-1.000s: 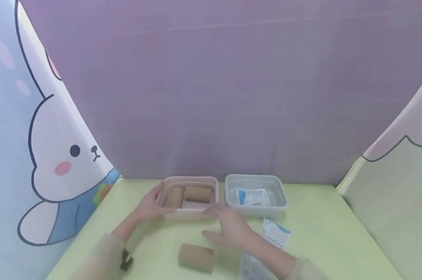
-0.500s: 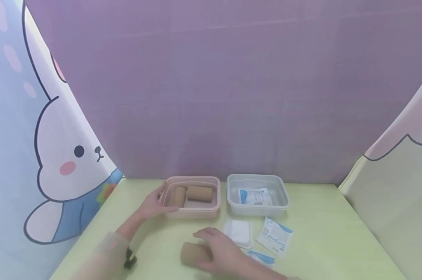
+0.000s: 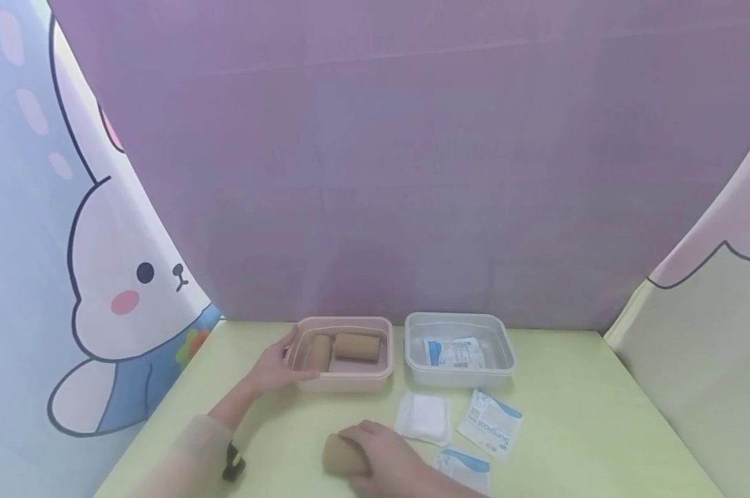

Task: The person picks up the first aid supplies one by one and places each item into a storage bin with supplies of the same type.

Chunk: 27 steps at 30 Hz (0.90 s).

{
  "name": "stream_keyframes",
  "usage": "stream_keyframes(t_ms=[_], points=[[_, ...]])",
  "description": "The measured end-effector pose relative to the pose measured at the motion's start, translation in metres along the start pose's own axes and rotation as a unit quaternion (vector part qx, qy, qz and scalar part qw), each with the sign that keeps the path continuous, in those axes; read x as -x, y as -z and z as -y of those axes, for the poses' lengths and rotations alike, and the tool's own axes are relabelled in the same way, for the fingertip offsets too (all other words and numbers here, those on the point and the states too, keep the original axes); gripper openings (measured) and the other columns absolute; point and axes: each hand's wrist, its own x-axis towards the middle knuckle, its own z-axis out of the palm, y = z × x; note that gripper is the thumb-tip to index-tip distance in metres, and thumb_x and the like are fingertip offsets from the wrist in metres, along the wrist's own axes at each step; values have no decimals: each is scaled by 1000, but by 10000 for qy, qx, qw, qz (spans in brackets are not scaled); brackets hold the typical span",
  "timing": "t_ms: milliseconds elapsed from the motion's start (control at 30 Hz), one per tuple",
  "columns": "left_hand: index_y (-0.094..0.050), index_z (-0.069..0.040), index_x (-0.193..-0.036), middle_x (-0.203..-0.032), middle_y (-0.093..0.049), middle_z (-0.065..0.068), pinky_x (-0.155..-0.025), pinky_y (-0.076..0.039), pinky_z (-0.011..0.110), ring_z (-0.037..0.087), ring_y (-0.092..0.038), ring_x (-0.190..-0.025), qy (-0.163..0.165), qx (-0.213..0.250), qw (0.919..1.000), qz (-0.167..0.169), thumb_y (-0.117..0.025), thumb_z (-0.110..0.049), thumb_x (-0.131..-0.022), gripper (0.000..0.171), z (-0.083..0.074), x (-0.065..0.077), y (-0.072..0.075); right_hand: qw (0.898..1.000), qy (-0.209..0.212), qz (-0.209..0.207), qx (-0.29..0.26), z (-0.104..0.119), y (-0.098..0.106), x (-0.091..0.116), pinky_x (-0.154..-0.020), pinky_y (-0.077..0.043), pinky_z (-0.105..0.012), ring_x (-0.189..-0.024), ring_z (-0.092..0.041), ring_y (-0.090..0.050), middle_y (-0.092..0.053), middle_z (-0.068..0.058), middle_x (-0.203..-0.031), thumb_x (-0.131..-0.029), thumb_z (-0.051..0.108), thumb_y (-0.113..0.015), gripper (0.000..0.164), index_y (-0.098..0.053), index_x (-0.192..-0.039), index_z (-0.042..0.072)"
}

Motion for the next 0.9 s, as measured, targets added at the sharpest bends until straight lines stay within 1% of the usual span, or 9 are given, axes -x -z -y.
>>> stream_keyframes(t_ms=[167, 233, 367, 500, 667, 733, 900], points=[[-19, 1, -168, -174, -25, 24, -126, -37, 57, 49, -35, -156, 17, 16, 10000, -10, -97, -45, -74, 131, -2, 1, 0, 9999, -76, -77, -1, -4, 2, 1, -96, -62, -32, -111, -6, -67, -71, 8, -128, -86, 28, -85, 59, -64, -141, 22], [-19, 2, -168, -172, -28, 26, -125, -39, 57, 49, -38, -154, 3, -15, 10000, -29, -98, -45, -73, 131, -3, 2, 1, 9997, -141, -180, 19, -7, 7, 3, -96, -62, -34, -112, -7, -67, -71, 8, -129, -86, 28, -84, 59, -64, -142, 22], [-20, 2, -167, -169, -32, 29, -123, -43, 56, 47, -42, -152, -5, -8, 10000, -55, -98, -42, -74, 130, -3, 3, 2, 9984, -240, -479, 160, -14, 22, 4, -98, -61, -38, -114, -10, -68, -71, 7, -130, -86, 27, -84, 59, -64, -142, 22], [-21, 2, -167, -169, -33, 29, -123, -44, 56, 46, -42, -153, 9, 8, 10000, -54, -98, -44, -73, 130, -1, 3, 3, 9960, -237, -780, 368, -18, 43, 2, -100, -62, -41, -112, -14, -70, -72, 2, -128, -86, 22, -86, 60, -64, -142, 16], [-21, 0, -168, -170, -32, 27, -124, -43, 55, 45, -41, -154, 58, -18, 10000, -31, -97, -46, -73, 130, -1, 2, 2, 9913, -58, -1191, 558, -21, 69, -8, -97, -62, -42, -109, -20, -71, -73, -4, -128, -84, 16, -87, 64, -63, -143, 12], [-20, 0, -168, -170, -33, 28, -123, -43, 55, 45, -42, -153, 39, -50, 10000, -34, -98, -46, -73, 131, -1, 2, 2, 9888, 66, -1359, 618, -24, 79, -14, -93, -63, -42, -107, -22, -72, -74, -6, -126, -82, 14, -88, 65, -64, -142, 11], [-20, 1, -168, -169, -33, 30, -122, -44, 56, 46, -43, -152, 13, -10, 10000, -48, -98, -43, -74, 129, -2, 2, 1, 9842, 195, -1558, 812, -33, 96, -32, -89, -64, -42, -105, -25, -73, -75, -9, -123, -83, 13, -88, 60, -66, -138, 6]])
